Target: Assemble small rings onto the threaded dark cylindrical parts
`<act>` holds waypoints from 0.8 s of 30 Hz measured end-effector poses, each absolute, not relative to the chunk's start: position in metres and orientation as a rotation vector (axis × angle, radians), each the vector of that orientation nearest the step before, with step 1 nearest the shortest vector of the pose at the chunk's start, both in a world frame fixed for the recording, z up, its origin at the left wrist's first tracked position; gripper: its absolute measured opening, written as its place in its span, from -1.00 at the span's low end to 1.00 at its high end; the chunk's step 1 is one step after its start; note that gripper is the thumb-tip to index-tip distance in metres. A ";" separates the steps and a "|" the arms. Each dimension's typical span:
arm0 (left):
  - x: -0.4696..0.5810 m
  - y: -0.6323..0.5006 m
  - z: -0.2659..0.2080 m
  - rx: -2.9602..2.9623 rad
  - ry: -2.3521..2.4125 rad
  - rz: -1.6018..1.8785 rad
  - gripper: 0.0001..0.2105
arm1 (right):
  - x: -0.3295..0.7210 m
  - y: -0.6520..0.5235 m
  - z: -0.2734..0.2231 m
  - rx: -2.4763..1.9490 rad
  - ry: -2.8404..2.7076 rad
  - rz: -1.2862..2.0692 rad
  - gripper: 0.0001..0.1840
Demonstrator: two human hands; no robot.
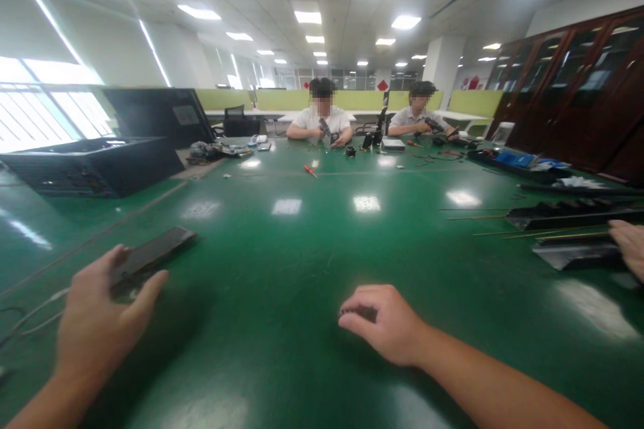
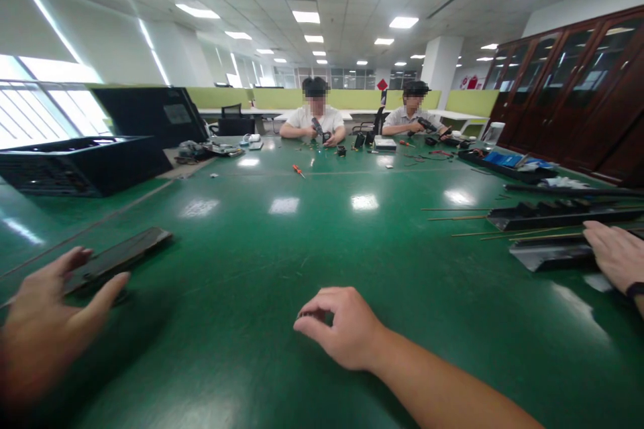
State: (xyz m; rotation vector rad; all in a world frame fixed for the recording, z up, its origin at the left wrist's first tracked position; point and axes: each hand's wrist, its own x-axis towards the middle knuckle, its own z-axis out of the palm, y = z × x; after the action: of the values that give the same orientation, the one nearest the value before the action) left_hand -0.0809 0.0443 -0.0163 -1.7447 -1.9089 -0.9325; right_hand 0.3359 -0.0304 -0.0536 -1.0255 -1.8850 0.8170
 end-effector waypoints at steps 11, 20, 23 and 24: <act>0.121 -0.004 -0.028 -3.223 -0.577 -1.373 -0.61 | 0.331 -0.025 -0.061 -0.801 -1.493 1.585 -0.58; 0.125 -0.013 -0.037 -3.172 -1.042 -1.592 -0.85 | 0.331 -0.021 -0.065 -0.786 -1.370 1.737 -0.50; 0.083 -0.006 -0.025 -2.713 -1.540 -1.611 -0.75 | 0.332 -0.019 -0.069 -0.811 -1.345 1.768 -0.37; 0.062 -0.001 -0.018 -2.457 -1.668 -1.625 -0.67 | 0.333 -0.018 -0.071 -0.833 -1.359 1.768 -0.35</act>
State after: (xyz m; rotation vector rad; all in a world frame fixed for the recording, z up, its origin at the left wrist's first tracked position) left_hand 0.0622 -0.0009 -0.0180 -2.4566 -1.6678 -1.6247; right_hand 0.3329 -0.0177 -0.0705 -0.8332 -1.3593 1.7678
